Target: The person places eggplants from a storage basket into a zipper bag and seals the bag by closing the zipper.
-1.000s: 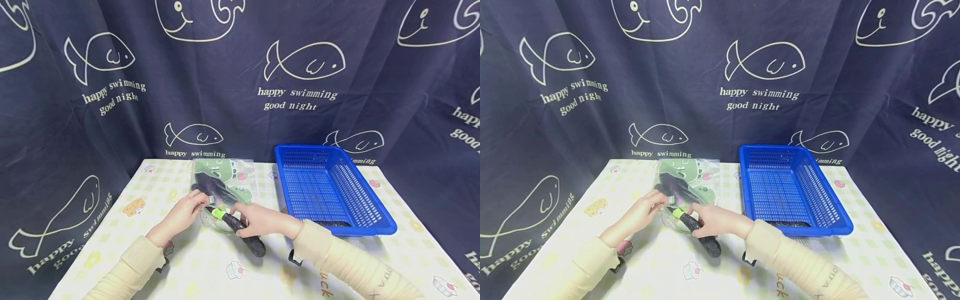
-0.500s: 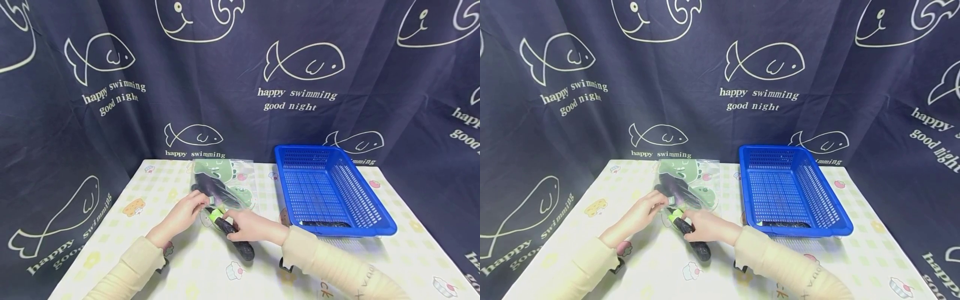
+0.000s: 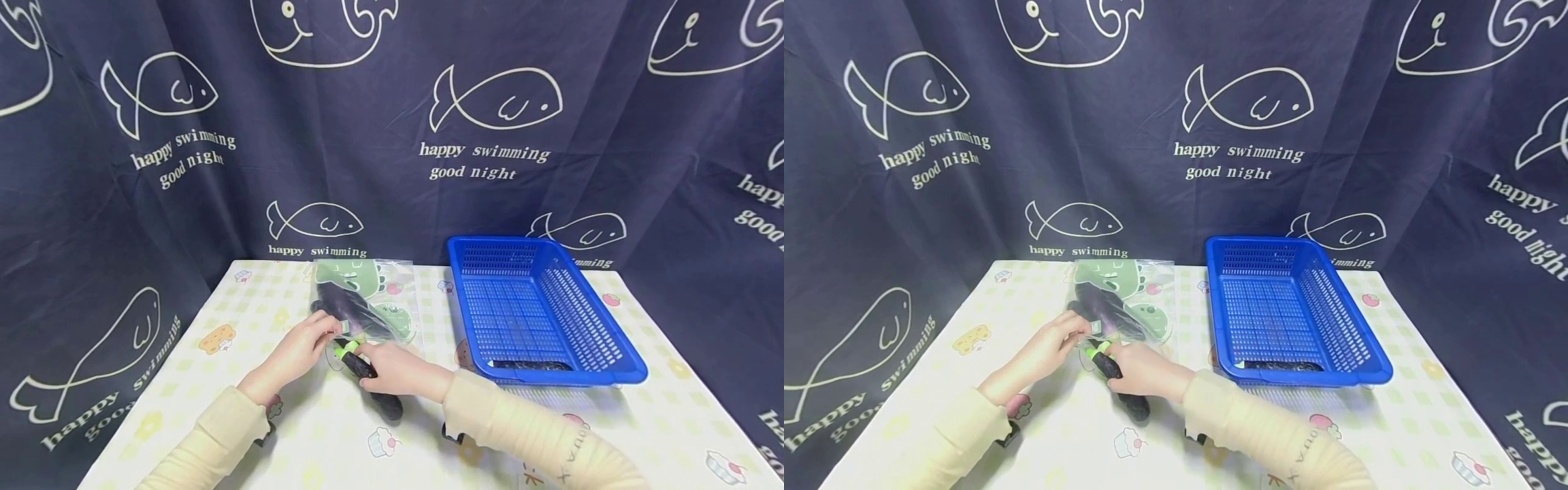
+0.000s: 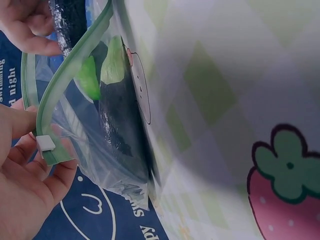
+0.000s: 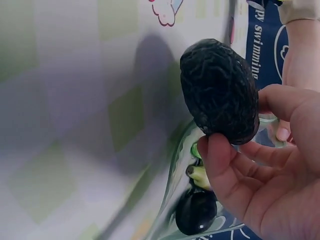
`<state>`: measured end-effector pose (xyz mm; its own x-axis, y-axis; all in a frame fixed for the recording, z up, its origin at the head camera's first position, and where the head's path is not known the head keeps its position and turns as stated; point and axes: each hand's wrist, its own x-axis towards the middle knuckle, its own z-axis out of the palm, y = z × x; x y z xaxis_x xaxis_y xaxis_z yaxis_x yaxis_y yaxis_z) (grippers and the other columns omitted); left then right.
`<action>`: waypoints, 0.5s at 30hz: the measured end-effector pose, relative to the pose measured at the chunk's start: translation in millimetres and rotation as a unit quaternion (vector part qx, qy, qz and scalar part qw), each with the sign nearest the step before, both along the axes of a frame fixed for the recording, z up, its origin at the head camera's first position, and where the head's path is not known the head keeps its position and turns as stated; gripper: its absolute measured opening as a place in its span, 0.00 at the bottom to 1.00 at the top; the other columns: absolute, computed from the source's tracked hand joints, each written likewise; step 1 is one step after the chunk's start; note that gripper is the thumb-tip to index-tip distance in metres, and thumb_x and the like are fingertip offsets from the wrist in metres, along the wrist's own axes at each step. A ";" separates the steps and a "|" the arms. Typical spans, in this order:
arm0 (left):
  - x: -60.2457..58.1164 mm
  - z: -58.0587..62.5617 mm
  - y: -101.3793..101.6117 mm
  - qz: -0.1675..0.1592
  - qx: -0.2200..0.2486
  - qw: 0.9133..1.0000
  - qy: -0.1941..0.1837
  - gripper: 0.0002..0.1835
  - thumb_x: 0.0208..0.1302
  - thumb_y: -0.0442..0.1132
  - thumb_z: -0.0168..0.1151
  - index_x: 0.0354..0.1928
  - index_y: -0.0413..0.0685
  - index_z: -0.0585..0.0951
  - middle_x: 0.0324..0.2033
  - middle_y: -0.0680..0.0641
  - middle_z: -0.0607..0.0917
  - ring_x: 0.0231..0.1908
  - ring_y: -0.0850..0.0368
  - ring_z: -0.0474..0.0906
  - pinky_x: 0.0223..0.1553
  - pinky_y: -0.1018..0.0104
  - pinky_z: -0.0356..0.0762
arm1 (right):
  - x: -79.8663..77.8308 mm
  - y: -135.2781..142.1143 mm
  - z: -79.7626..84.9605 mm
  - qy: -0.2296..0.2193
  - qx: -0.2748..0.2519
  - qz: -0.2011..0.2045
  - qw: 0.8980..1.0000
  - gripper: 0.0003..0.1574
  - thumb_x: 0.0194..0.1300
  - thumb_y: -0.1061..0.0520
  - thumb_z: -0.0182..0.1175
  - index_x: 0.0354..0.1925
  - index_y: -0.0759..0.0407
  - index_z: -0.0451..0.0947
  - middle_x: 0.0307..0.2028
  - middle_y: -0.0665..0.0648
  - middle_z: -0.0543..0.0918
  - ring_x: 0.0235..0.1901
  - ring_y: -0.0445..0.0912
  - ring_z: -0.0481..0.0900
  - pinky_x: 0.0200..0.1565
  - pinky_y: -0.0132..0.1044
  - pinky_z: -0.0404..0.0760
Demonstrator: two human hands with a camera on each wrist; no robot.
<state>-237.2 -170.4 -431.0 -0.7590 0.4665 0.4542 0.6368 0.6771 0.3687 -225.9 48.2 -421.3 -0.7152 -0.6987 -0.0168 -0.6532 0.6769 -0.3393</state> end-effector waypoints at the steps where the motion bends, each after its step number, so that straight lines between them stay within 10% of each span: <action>1: -0.1 0.0 0.0 0.000 0.001 1.000 0.000 0.10 0.60 0.27 0.60 0.39 0.51 0.78 0.35 0.58 0.76 0.35 0.64 0.74 0.39 0.67 0.78 | -0.3 -1.0 -0.7 0.004 0.003 0.000 1.000 0.33 0.56 0.49 0.65 0.58 0.57 0.71 0.31 0.51 0.82 0.27 0.37 0.74 0.29 0.27 0.74; 15: -0.6 -1.2 0.5 -0.001 0.002 1.000 0.002 0.09 0.61 0.28 0.60 0.39 0.51 0.79 0.35 0.58 0.76 0.35 0.65 0.74 0.38 0.68 0.78 | -2.8 -10.7 -9.6 0.077 0.038 -0.002 0.996 0.29 0.58 0.52 0.63 0.55 0.62 0.73 0.34 0.57 0.83 0.33 0.45 0.80 0.35 0.35 0.80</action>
